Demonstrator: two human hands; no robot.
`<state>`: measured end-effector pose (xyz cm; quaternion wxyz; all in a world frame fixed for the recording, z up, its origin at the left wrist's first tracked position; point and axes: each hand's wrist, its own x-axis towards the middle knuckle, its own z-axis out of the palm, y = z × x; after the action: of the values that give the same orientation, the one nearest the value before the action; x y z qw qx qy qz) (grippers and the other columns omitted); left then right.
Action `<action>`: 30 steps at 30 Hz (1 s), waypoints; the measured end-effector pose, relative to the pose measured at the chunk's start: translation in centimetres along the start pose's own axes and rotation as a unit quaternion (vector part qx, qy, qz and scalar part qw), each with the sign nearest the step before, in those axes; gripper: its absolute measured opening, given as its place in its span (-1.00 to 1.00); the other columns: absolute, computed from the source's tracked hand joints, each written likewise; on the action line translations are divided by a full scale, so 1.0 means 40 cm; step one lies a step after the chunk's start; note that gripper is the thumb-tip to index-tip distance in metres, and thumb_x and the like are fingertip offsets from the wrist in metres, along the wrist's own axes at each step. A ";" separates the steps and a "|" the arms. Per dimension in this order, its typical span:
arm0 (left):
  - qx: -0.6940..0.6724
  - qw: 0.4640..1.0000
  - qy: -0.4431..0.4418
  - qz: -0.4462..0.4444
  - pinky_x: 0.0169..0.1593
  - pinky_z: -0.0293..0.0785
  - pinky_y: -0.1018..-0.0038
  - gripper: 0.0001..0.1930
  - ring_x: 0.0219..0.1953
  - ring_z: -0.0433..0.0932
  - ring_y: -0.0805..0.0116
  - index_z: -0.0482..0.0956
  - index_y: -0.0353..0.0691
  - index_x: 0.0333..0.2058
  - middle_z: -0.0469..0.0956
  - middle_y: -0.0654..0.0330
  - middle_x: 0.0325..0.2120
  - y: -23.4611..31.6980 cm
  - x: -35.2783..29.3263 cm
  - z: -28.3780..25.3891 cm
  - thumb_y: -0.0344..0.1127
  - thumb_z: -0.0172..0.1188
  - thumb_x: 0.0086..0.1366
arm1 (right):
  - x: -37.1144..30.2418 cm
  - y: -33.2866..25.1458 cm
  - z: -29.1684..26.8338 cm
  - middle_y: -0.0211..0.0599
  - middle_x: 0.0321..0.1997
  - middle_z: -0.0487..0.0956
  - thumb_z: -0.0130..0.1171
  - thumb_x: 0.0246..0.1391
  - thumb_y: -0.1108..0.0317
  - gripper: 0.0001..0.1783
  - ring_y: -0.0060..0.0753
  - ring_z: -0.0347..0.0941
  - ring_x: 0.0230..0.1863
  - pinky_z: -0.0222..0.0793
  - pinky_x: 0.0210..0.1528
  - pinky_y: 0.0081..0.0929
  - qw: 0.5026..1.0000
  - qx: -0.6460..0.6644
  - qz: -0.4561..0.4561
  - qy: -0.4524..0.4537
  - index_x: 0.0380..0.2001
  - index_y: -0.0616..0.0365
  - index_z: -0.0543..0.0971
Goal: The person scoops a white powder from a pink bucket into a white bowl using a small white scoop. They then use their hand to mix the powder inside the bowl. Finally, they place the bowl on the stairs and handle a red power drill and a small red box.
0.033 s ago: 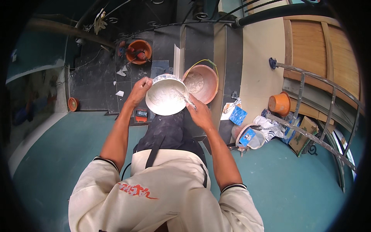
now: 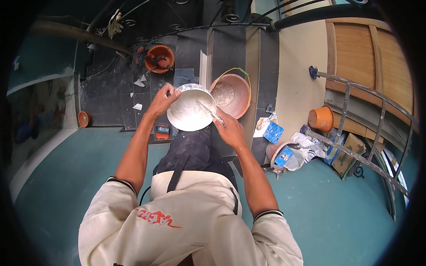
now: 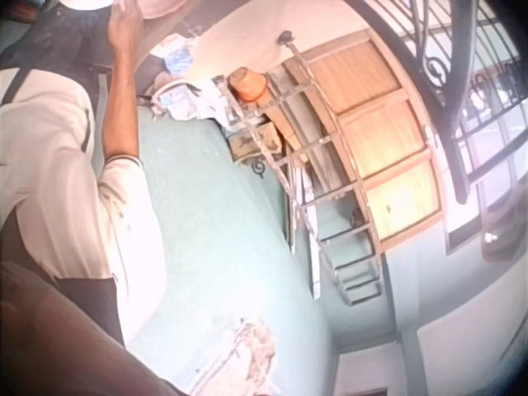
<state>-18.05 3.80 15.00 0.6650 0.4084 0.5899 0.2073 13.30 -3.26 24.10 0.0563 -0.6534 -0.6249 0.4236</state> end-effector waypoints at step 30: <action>-0.027 0.988 0.051 0.141 0.46 0.36 0.22 -0.48 0.42 0.50 -0.01 0.75 0.03 0.26 0.63 -0.11 0.28 0.083 -0.039 0.088 0.07 0.45 0.41 | -0.072 -0.086 0.007 0.22 -0.22 0.70 0.14 0.50 0.09 -0.64 0.49 0.67 -0.21 0.53 -0.09 0.41 0.985 -0.158 0.045 0.053 0.22 -0.04 0.59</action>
<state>-14.34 3.48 18.48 0.6087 0.4584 0.5541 0.3351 10.90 -5.16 27.40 -0.0336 -0.7029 -0.6499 0.2869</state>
